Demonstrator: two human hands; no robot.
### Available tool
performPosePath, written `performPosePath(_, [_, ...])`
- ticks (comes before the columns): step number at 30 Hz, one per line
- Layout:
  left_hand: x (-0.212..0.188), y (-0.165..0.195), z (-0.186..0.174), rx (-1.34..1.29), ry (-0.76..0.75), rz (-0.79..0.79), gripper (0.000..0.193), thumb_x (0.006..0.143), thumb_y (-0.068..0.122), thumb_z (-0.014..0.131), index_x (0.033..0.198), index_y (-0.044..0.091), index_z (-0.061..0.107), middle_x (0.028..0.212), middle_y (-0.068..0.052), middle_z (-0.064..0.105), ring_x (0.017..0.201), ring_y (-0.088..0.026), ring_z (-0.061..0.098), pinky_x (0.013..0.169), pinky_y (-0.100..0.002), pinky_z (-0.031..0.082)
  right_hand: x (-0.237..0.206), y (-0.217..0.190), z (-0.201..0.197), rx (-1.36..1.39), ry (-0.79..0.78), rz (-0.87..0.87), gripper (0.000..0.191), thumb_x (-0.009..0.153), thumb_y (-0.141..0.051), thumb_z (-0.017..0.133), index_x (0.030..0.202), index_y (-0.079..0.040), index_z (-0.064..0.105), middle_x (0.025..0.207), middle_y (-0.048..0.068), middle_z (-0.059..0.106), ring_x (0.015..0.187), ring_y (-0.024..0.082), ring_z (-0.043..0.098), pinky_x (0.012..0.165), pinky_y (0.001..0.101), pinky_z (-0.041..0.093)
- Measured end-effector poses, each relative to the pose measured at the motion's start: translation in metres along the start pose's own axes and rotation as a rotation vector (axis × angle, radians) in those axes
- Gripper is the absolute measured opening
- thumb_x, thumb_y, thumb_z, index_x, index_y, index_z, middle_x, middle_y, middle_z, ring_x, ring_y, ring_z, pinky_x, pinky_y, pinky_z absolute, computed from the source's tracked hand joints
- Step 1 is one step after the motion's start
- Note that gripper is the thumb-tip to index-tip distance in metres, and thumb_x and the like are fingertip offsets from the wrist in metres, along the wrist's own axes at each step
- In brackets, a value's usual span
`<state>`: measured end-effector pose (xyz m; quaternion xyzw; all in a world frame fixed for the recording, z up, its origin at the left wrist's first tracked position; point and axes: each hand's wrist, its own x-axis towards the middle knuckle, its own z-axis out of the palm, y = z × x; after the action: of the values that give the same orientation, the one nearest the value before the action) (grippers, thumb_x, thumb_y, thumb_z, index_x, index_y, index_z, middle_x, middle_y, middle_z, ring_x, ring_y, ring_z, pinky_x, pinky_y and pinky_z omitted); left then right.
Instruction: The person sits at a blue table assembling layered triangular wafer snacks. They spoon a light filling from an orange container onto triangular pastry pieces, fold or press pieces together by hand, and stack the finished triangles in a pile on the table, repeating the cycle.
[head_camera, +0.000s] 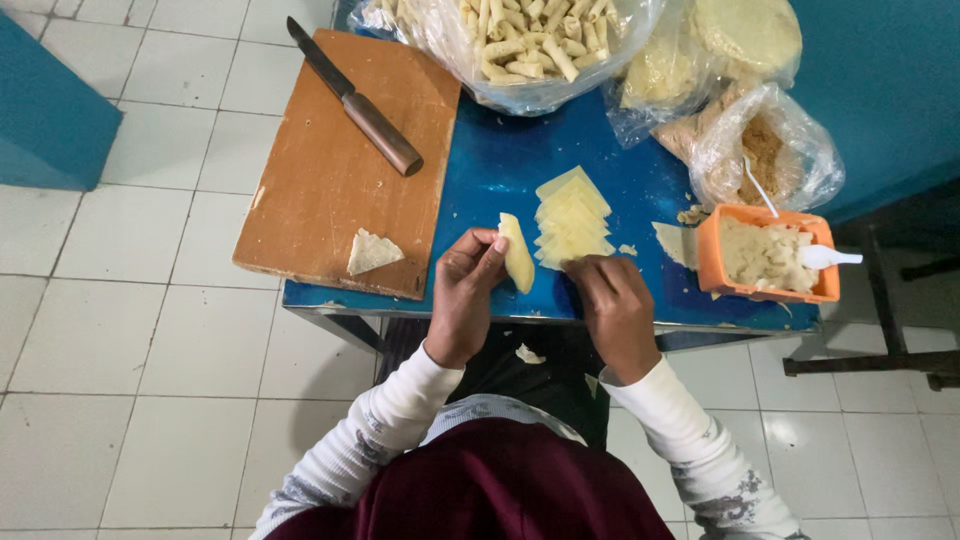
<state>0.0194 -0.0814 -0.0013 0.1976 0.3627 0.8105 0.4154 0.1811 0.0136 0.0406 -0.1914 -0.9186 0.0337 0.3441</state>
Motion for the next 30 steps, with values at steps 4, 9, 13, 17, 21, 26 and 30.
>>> performPosePath(4, [0.002,-0.009,0.001,0.020,-0.032,0.029,0.011,0.102,0.013,0.067,0.104,0.002,0.064,0.096,-0.001,0.068,0.083,-0.007,0.058,0.077,-0.024,0.047,0.010,-0.004,-0.005,0.136,0.009,0.050,0.021,0.089,0.000,0.075,0.110,-0.004,0.074,0.104,0.009,0.069,0.094,0.028,0.066,0.081,0.0368,0.052])
performPosePath(9, [0.005,-0.018,0.007,0.016,-0.070,0.071,0.011,0.101,0.009,0.072,0.102,0.001,0.064,0.097,-0.001,0.063,0.083,-0.008,0.055,0.076,-0.025,0.044,0.023,-0.021,-0.002,0.477,-0.003,0.294,0.027,0.083,-0.006,0.083,0.104,0.000,0.068,0.096,0.009,0.067,0.078,0.019,0.066,0.072,0.0301,0.053])
performPosePath(13, [0.002,-0.012,0.007,0.025,-0.090,0.044,0.013,0.101,0.013,0.068,0.099,0.000,0.066,0.106,-0.002,0.064,0.096,-0.010,0.063,0.086,-0.029,0.053,0.026,-0.027,0.008,0.479,0.032,0.306,0.019,0.089,-0.006,0.080,0.102,-0.001,0.068,0.094,0.008,0.070,0.078,0.015,0.069,0.071,0.0266,0.054])
performPosePath(17, [-0.001,-0.006,0.007,0.057,-0.077,0.006,0.019,0.102,0.018,0.064,0.100,0.000,0.068,0.107,-0.004,0.065,0.099,-0.013,0.067,0.092,-0.031,0.057,0.020,-0.013,0.007,0.582,-0.073,0.445,0.010,0.099,-0.011,0.071,0.104,-0.002,0.072,0.088,0.004,0.075,0.076,0.006,0.069,0.069,0.0236,0.053])
performPosePath(21, [0.001,-0.006,0.012,0.140,-0.099,0.034,0.016,0.100,0.014,0.069,0.105,0.001,0.062,0.100,-0.007,0.066,0.092,-0.013,0.067,0.086,-0.028,0.056,0.015,0.002,0.007,0.804,-0.174,0.582,0.017,0.104,-0.016,0.068,0.104,0.001,0.073,0.090,0.003,0.072,0.082,0.004,0.060,0.073,0.0229,0.049])
performPosePath(26, [0.003,-0.008,0.015,0.431,-0.098,0.115,0.020,0.094,0.010,0.074,0.101,0.001,0.059,0.092,-0.003,0.067,0.086,-0.007,0.065,0.073,-0.023,0.054,0.008,0.011,0.012,1.076,-0.231,0.621,0.017,0.101,-0.014,0.068,0.105,0.002,0.073,0.097,0.001,0.073,0.091,0.004,0.063,0.083,0.0217,0.051])
performPosePath(30, [0.004,-0.010,0.009,0.282,-0.096,-0.004,0.012,0.099,0.010,0.069,0.102,0.000,0.062,0.088,-0.002,0.068,0.078,-0.006,0.060,0.067,-0.021,0.047,0.003,0.021,0.019,1.298,-0.217,0.755,0.017,0.102,-0.012,0.066,0.108,0.002,0.072,0.100,0.002,0.071,0.092,0.006,0.062,0.084,0.0232,0.050])
